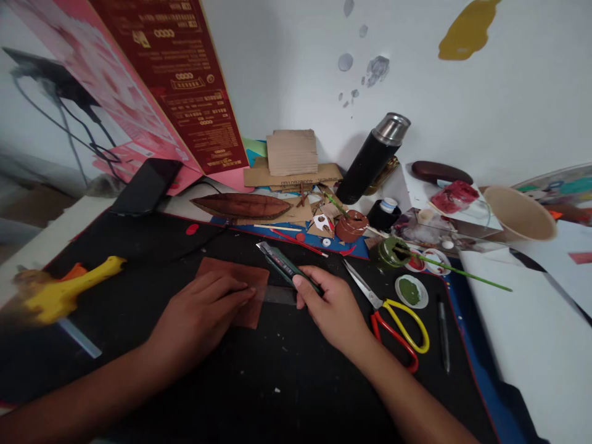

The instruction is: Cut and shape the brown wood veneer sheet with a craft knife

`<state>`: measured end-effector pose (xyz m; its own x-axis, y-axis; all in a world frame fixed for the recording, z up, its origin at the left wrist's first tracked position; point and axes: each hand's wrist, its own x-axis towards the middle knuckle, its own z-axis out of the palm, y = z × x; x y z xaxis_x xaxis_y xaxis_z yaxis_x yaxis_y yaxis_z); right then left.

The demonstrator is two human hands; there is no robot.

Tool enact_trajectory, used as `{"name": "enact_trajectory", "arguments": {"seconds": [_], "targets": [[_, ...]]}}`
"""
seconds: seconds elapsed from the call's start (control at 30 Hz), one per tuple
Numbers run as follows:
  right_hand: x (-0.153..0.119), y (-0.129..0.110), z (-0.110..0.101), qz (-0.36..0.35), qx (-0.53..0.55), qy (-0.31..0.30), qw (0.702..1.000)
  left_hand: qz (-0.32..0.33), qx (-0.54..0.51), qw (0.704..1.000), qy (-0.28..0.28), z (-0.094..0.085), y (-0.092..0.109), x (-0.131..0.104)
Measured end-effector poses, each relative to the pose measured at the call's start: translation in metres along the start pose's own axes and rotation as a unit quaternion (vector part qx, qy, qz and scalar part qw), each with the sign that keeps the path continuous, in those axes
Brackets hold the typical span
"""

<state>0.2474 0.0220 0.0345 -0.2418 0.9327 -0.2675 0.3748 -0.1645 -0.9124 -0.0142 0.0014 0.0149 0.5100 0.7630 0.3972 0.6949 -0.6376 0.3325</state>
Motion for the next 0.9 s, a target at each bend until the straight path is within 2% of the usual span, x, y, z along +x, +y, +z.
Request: {"name": "enact_trajectory", "arguments": {"seconds": [0.2,0.5,0.67,0.8,0.9], "targets": [[-0.001,0.000,0.001,-0.014,-0.024,0.002,1.000,-0.009,-0.024,0.999,0.019,0.002,-0.003,0.003],[-0.003,0.000,0.003,-0.023,-0.037,0.024,0.999,0.001,0.007,1.000,0.003,0.002,-0.001,0.001],[-0.003,-0.005,0.002,-0.026,-0.057,-0.003,0.998,0.016,0.055,0.998,-0.011,0.001,0.001,0.000],[-0.005,-0.010,-0.001,-0.040,-0.070,0.006,0.997,0.041,0.093,0.995,-0.013,0.002,0.002,-0.002],[-0.008,-0.014,-0.008,-0.049,-0.091,-0.030,0.994,0.060,0.106,0.993,-0.009,0.003,0.003,-0.003]]}}
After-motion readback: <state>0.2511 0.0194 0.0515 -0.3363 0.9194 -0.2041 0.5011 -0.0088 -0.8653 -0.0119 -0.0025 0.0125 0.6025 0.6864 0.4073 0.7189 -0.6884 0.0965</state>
